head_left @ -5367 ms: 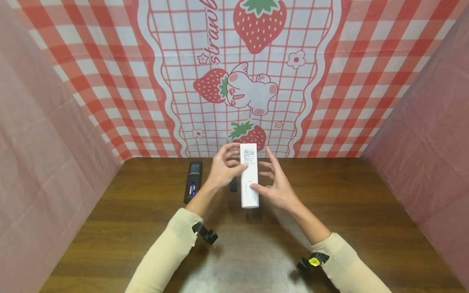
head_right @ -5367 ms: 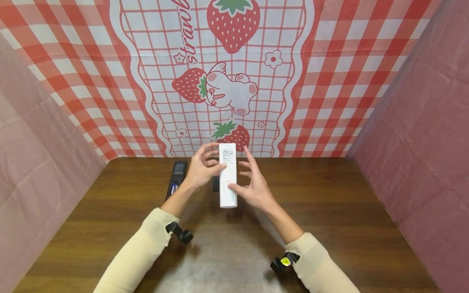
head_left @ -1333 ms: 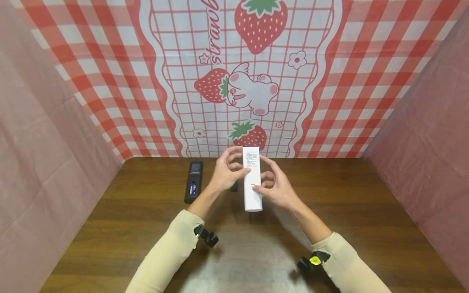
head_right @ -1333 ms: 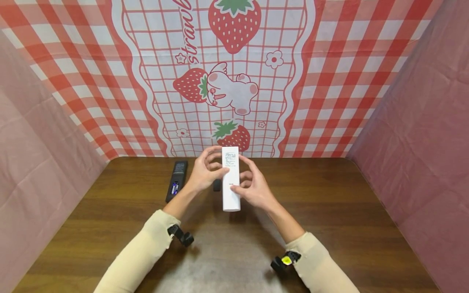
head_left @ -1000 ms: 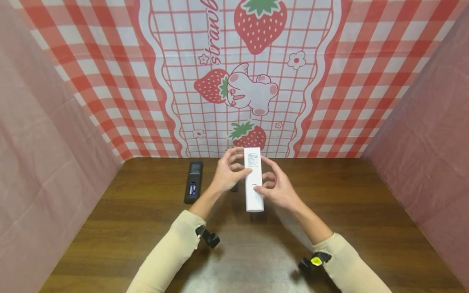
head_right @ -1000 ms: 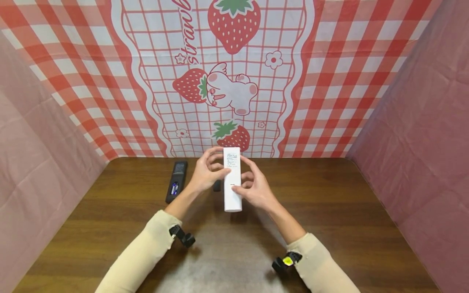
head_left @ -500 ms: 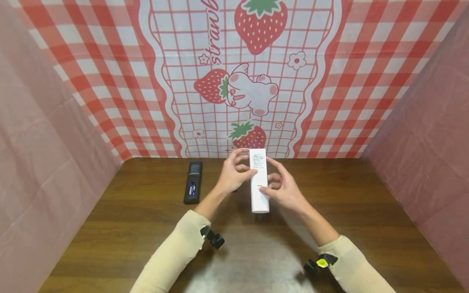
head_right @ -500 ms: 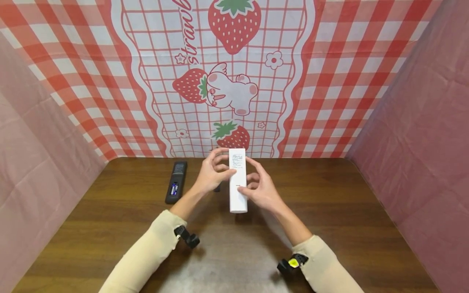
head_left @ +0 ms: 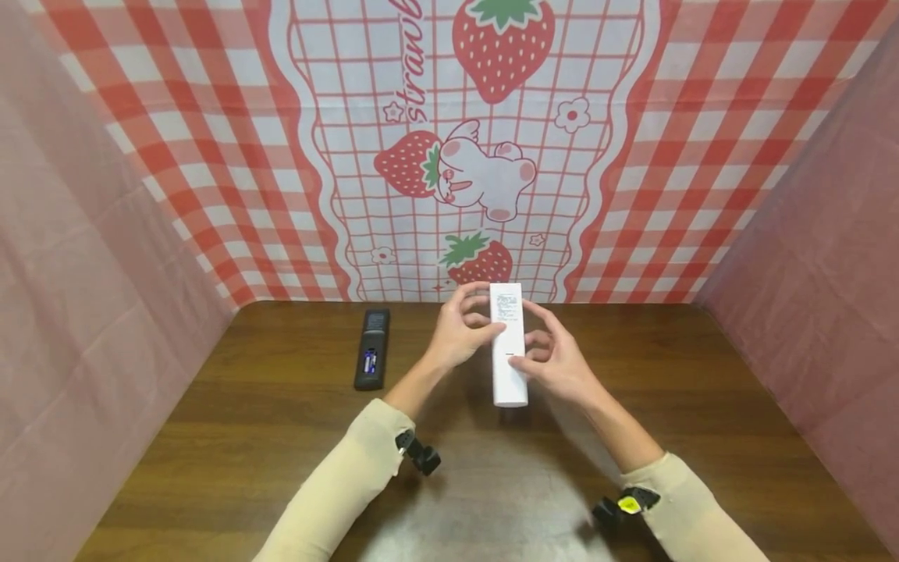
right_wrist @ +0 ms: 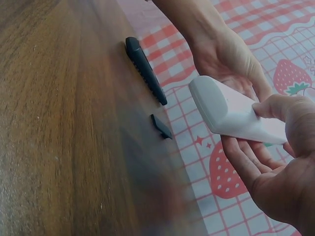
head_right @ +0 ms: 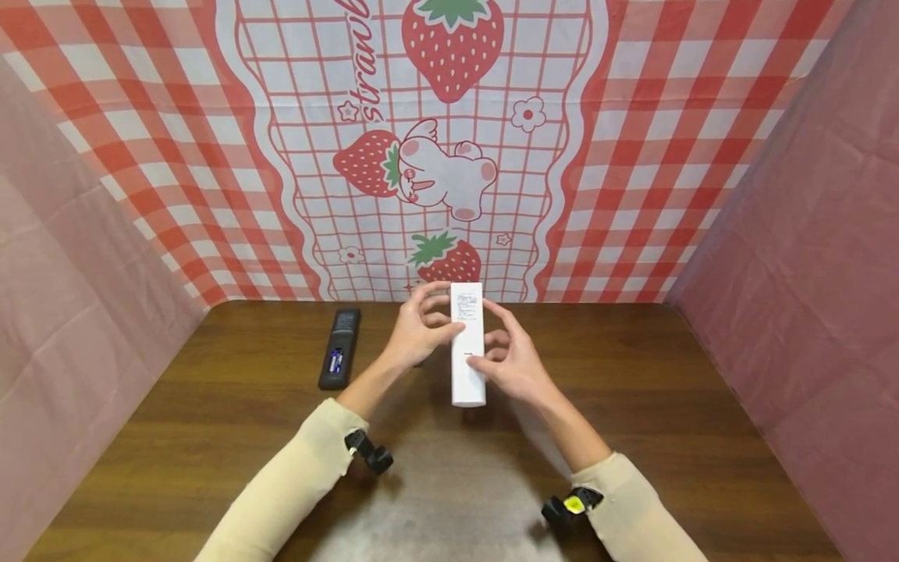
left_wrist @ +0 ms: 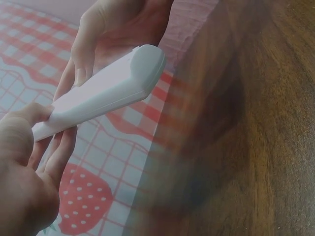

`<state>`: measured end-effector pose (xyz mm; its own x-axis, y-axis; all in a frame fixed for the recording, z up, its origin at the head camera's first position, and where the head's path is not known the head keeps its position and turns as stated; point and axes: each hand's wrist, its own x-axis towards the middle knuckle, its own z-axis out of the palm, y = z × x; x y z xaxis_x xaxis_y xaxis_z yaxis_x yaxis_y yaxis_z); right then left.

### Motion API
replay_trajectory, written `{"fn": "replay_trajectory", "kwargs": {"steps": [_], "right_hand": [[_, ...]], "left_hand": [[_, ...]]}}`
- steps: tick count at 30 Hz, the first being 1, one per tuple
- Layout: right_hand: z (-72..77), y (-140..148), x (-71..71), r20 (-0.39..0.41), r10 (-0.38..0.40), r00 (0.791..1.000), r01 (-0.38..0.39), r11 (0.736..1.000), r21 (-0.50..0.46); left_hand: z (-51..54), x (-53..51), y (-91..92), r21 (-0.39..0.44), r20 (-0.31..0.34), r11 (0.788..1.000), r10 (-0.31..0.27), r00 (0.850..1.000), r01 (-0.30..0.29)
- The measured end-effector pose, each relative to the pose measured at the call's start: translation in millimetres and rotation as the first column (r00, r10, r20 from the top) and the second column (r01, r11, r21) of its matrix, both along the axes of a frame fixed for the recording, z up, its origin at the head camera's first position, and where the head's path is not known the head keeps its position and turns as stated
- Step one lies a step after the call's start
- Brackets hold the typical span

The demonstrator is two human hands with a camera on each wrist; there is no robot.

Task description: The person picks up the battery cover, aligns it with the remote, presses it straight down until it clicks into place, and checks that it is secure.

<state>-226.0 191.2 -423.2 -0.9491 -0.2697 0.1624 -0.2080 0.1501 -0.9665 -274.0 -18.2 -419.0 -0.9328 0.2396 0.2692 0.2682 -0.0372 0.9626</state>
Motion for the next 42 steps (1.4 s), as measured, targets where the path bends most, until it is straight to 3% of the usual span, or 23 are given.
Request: {"fn": "replay_trajectory", "kwargs": {"steps": [18,29,42], "right_hand": [[5.1,7,0.3,0.027,-0.042,0.999,0.041,0.998,0.041],[5.3,10,-1.8,0.026,-0.062,0.998,0.059,0.993,0.103],[5.7,12,-5.0,0.058,-0.071,0.996,0.063,0.989,0.132]], "left_hand": [[4.3,0.2,12.9,-0.013,0.051,0.999,0.031,0.998,-0.03],[7.2,2.9,18.2,-0.03,0.127,0.997,0.069,0.99,-0.065],[0.2,2.3,22.6,-0.043,0.105,0.994,0.105,0.989,-0.101]]}}
